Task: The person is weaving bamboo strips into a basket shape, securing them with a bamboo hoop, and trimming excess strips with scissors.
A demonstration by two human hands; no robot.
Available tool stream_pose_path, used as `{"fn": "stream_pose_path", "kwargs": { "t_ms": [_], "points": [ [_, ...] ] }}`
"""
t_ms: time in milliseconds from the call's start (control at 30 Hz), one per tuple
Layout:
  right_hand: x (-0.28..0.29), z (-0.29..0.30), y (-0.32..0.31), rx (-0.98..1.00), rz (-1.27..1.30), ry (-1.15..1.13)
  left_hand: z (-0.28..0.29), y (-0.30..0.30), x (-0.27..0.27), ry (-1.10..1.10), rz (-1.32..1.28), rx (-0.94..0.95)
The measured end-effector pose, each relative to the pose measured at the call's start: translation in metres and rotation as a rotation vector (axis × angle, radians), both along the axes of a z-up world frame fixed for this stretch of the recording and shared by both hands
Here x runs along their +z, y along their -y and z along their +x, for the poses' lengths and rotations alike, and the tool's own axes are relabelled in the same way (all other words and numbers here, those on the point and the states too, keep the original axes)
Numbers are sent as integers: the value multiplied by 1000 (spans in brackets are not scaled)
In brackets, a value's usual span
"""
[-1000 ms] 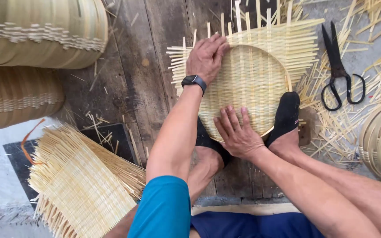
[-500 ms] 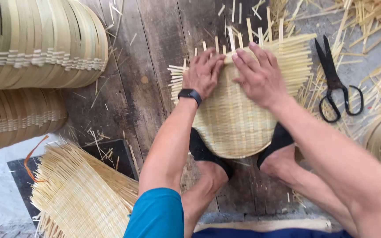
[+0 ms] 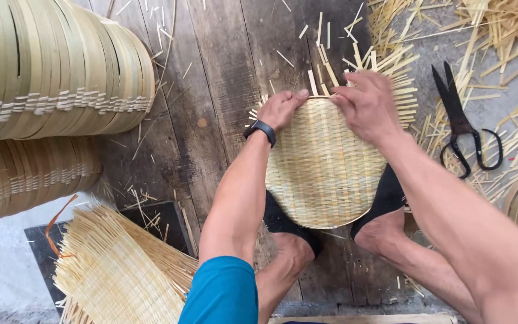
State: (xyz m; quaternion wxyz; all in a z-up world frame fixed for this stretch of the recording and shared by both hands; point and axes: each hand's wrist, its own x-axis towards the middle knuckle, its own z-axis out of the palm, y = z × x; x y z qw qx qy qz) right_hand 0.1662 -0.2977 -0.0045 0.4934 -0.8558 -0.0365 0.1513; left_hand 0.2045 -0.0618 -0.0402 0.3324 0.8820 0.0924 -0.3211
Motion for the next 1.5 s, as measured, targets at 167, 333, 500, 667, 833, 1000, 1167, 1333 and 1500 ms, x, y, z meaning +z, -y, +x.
{"fn": "stream_pose_path", "kwargs": {
  "t_ms": [167, 333, 500, 667, 833, 1000, 1167, 1333, 1500],
  "points": [
    [-35, -20, 10, -78, -437, 178, -7, 7, 17, 24, 36, 32],
    [-65, -9, 25, -151, -162, -210, -13, 1, 4, 88, 54, 14],
    [-64, -20, 30, -145, -137, -222, -37, -12, -1, 324, -114, 132],
    [-24, -39, 75, -554, 149, 107, -116, -72, -20, 761, 35, 673],
    [117, -45, 157, -414, -48, -54, -194, -127, -21, 561, 135, 769],
    [215, -100, 181, -189, -416, -48, -229, -111, 52, 340, -245, 924],
    [234, -103, 190, 158, -719, -3, -231, -97, 73, 502, -83, 726],
    [105, -130, 157, 213, -522, -270, -184, -78, 33, 619, -12, 614],
    [-47, -150, 109, -79, -164, -265, -136, -51, 11, 173, 36, 778]
  ]
}}
